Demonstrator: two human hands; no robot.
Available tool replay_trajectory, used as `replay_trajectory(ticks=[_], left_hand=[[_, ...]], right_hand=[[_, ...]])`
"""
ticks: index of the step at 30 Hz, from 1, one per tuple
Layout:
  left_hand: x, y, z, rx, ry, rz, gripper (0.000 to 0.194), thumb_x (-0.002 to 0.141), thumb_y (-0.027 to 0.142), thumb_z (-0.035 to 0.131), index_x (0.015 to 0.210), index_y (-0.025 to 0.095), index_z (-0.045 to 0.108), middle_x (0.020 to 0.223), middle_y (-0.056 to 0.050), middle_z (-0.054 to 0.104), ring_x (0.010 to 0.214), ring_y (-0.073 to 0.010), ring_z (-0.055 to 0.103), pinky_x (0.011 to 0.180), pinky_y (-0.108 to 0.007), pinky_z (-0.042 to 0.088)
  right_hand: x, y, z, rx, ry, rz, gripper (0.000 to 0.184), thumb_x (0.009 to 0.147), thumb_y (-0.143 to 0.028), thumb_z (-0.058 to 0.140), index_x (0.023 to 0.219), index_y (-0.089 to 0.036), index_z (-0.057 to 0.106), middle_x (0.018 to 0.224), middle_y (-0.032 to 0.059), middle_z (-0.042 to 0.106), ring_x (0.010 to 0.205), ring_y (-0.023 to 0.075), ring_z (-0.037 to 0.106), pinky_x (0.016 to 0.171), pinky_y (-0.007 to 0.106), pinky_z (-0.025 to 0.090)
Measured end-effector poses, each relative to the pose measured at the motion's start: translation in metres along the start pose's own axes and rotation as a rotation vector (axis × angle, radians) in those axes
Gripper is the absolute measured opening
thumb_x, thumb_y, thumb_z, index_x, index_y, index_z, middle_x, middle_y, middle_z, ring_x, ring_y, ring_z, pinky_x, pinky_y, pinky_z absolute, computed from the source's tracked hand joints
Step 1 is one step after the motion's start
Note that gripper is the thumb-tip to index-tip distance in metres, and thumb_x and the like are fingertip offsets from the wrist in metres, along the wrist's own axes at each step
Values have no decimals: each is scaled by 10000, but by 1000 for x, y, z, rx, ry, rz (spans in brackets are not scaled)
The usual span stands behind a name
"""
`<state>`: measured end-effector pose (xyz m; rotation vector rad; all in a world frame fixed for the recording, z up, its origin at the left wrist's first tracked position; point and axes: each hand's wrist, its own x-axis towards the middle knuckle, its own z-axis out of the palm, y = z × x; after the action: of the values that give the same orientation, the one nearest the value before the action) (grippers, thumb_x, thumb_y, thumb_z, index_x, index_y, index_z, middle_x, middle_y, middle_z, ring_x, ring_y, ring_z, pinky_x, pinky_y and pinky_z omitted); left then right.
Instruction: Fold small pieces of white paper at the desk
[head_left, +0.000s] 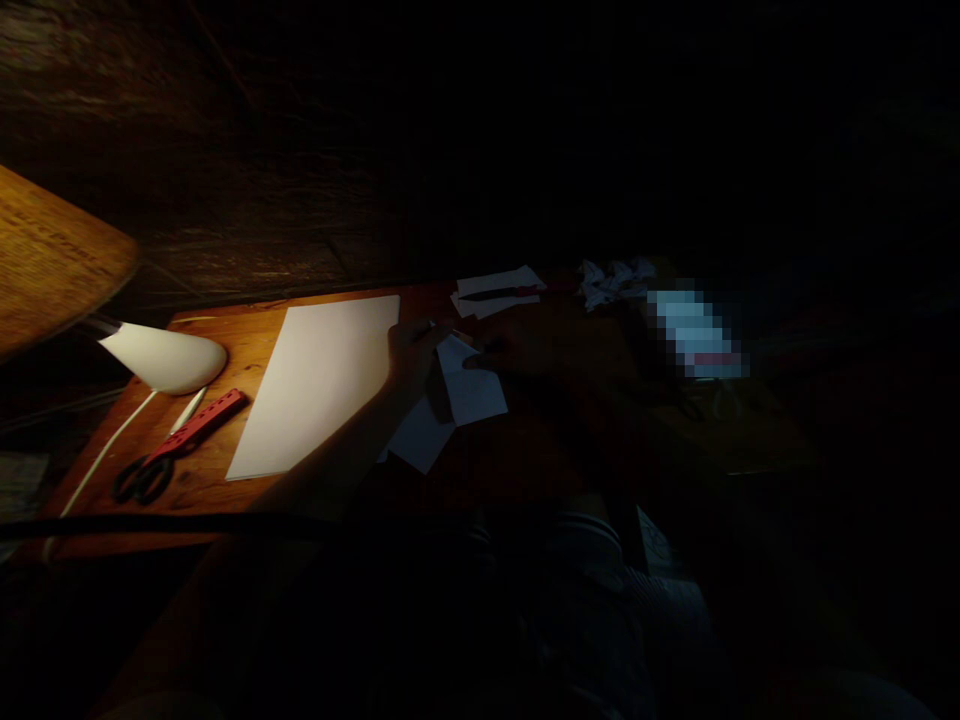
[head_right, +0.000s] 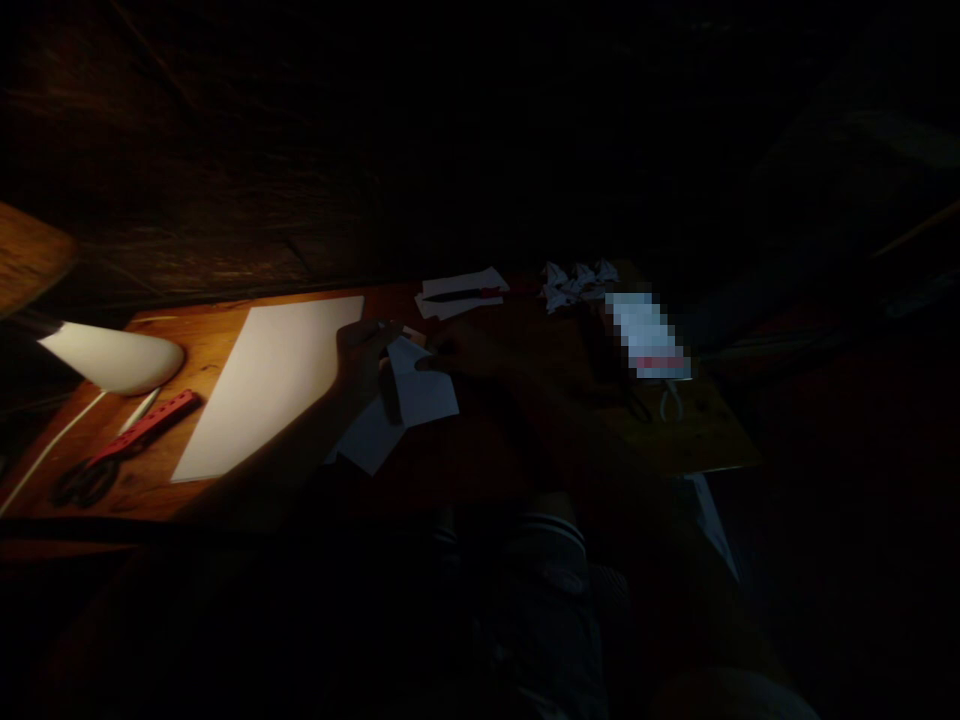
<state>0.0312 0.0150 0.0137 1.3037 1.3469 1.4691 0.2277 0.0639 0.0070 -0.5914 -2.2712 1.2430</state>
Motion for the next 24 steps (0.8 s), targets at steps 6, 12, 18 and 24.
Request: replay_trajectory(ticks=[6,12,18,24], left_hand=[[1,-2,-2,57,4,5,414,813,522,754,586,193,645,511,10,531,468,-105,466,460,-252,306],[1,-8,-1,-26,20,-32,406,821,541,768,630,197,668,513,9,554,453,-113,509,441,-251,350],[-2,-7,0,-68,25,-48,457,821,613,774,656,190,728,535,-16,634,461,-122,572,439,-249,402],[0,3,0,-84,24,-106,536,877,680,675,731,173,770,576,-52,694,467,-134,606,431,-257,397]], right_hand=[[-4,-3,1,39,24,51,420,838,-545,752,711,-161,635,715,-5,608,680,132,539,650,274,412],[-3,-6,2,25,8,42,427,849,-537,739,681,-166,611,674,-29,555,657,115,493,633,270,373],[-3,-5,3,59,14,75,411,838,-529,756,703,-162,629,684,-29,557,646,115,490,629,272,385],[-3,-4,3,80,17,96,412,811,-509,790,663,-161,627,695,-12,596,690,130,534,656,277,416]])
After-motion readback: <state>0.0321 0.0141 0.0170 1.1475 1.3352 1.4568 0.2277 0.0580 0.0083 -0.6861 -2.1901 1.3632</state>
